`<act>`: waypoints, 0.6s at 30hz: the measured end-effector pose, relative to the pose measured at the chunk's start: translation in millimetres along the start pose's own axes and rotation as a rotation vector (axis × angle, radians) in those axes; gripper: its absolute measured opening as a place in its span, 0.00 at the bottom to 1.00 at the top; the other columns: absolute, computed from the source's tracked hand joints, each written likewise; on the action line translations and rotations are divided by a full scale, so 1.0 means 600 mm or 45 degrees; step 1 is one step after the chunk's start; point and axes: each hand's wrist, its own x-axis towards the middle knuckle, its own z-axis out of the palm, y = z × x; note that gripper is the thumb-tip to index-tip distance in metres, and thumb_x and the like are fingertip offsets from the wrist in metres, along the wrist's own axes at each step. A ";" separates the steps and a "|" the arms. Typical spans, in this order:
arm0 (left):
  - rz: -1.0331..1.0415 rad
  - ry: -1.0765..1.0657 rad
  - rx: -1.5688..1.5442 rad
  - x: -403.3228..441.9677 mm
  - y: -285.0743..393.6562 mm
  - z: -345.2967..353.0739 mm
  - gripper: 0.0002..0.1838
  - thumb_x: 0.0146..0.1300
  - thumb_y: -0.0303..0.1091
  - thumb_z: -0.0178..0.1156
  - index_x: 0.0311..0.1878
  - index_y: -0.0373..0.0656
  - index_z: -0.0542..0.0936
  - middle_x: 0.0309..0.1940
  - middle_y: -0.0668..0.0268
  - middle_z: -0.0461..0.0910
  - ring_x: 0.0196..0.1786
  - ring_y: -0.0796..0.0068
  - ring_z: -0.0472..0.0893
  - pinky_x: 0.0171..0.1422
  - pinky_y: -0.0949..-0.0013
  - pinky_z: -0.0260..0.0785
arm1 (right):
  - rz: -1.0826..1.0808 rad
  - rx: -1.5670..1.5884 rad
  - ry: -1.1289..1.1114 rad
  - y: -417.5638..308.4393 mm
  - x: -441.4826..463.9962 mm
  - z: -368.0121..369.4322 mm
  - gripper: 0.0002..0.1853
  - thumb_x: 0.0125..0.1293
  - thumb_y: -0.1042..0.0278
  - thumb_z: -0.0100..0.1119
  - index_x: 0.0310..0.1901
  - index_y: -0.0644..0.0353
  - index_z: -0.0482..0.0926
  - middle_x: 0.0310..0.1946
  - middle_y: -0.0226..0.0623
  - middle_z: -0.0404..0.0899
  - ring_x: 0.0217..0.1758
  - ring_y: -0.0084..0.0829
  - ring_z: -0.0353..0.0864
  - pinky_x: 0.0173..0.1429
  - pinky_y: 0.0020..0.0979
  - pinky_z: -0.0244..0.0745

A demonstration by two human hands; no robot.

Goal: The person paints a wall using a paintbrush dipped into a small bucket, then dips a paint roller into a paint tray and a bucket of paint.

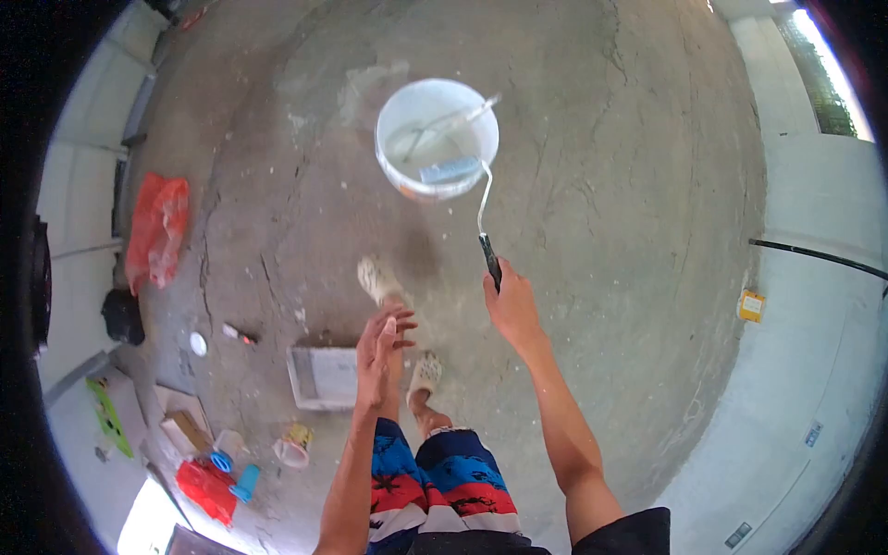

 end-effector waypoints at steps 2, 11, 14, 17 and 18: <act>-0.012 -0.005 0.101 0.099 0.009 -0.009 0.24 0.76 0.45 0.51 0.66 0.39 0.72 0.59 0.58 0.77 0.58 0.66 0.78 0.57 0.64 0.73 | 0.032 -0.071 -0.083 -0.004 0.110 -0.012 0.13 0.70 0.65 0.54 0.45 0.70 0.76 0.29 0.58 0.80 0.33 0.58 0.80 0.36 0.51 0.73; 0.369 -0.014 1.284 0.470 -0.005 -0.052 0.30 0.66 0.42 0.62 0.72 0.57 0.69 0.78 0.51 0.50 0.76 0.39 0.54 0.74 0.41 0.57 | -0.058 -0.760 -0.572 0.086 0.554 0.161 0.10 0.64 0.72 0.51 0.37 0.66 0.82 0.38 0.55 0.84 0.44 0.53 0.85 0.48 0.48 0.82; 0.261 -0.069 1.526 0.512 -0.005 -0.041 0.33 0.65 0.44 0.63 0.74 0.63 0.67 0.80 0.51 0.40 0.78 0.32 0.47 0.73 0.34 0.55 | -0.066 -0.768 -0.633 0.118 0.601 0.219 0.11 0.64 0.72 0.51 0.39 0.65 0.83 0.41 0.55 0.84 0.45 0.52 0.86 0.50 0.47 0.82; 0.075 -0.144 1.641 0.535 -0.021 -0.028 0.36 0.63 0.44 0.65 0.74 0.67 0.66 0.81 0.52 0.34 0.78 0.27 0.43 0.71 0.28 0.53 | -0.020 -0.756 -0.740 0.133 0.615 0.250 0.11 0.64 0.72 0.51 0.40 0.65 0.84 0.42 0.54 0.84 0.47 0.52 0.85 0.51 0.47 0.82; -0.018 -0.180 1.671 0.541 -0.029 -0.025 0.37 0.62 0.44 0.66 0.75 0.69 0.65 0.81 0.53 0.31 0.78 0.26 0.41 0.69 0.23 0.53 | 0.040 -0.713 -0.782 0.135 0.619 0.261 0.12 0.65 0.72 0.51 0.41 0.65 0.84 0.44 0.54 0.83 0.47 0.52 0.85 0.51 0.47 0.81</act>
